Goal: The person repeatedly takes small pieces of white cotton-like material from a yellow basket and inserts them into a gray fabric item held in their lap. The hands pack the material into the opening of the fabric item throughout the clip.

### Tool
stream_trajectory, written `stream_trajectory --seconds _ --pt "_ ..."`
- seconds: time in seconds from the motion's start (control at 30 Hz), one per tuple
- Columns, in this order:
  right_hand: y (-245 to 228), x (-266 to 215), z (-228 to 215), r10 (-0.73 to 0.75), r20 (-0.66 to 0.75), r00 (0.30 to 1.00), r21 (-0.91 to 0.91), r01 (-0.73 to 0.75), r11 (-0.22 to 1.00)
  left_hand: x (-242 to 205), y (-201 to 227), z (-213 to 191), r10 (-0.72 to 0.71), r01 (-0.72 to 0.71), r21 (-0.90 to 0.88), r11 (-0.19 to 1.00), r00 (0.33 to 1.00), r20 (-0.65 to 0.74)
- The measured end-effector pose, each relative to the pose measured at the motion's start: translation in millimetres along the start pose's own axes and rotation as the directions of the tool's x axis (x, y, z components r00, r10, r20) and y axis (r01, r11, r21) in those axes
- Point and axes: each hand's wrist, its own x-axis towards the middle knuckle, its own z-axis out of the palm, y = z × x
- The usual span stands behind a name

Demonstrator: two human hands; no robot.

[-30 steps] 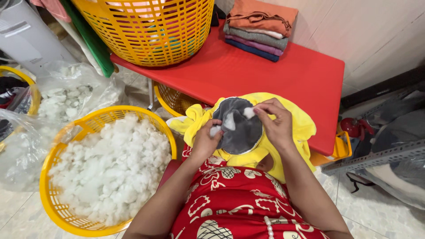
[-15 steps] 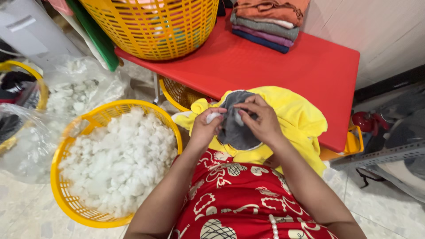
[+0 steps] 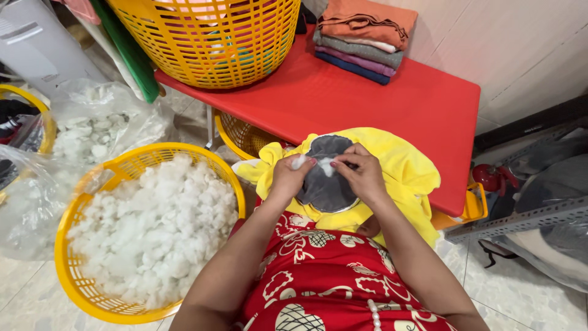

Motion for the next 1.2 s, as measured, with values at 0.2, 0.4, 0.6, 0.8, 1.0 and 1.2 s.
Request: stream_trajectory --seconds 0.2,0.4,0.6,0.8,1.0,1.2 --pt "-1.5 -7.3 -11.4 -0.060 -0.020 0.998 0.311 0.063 0.948 -4.0 -11.9 -3.4 -0.079 0.074 -0.111 0.991 0.996 -0.039" --pt "-32.7 -1.1 -31.1 -0.144 -0.122 0.982 0.258 0.172 0.951 -29.1 38.3 -0.1 0.062 -0.071 -0.227 0.971 0.997 -0.046" --pt "-59.0 -0.7 7.7 -0.369 0.021 0.929 -0.290 0.359 0.887 -29.6 67.4 -4.5 -0.155 0.340 -0.567 0.750 0.925 0.348" --pt "-58.2 -12.6 8.7 -0.344 0.160 0.925 -0.204 0.372 0.906 -1.1 -20.0 -92.2 -0.044 0.066 -0.214 0.975 0.993 0.108" --pt "-52.9 -20.8 -6.9 -0.236 0.088 0.968 -0.077 0.243 0.967 -50.4 -77.7 -320.9 0.371 -0.038 0.703 0.710 0.869 -0.327" --pt "-60.8 -14.4 -1.0 -0.186 0.029 0.982 -0.044 0.187 0.981 -163.3 -143.0 -387.7 0.335 0.348 0.804 0.482 0.775 -0.536"
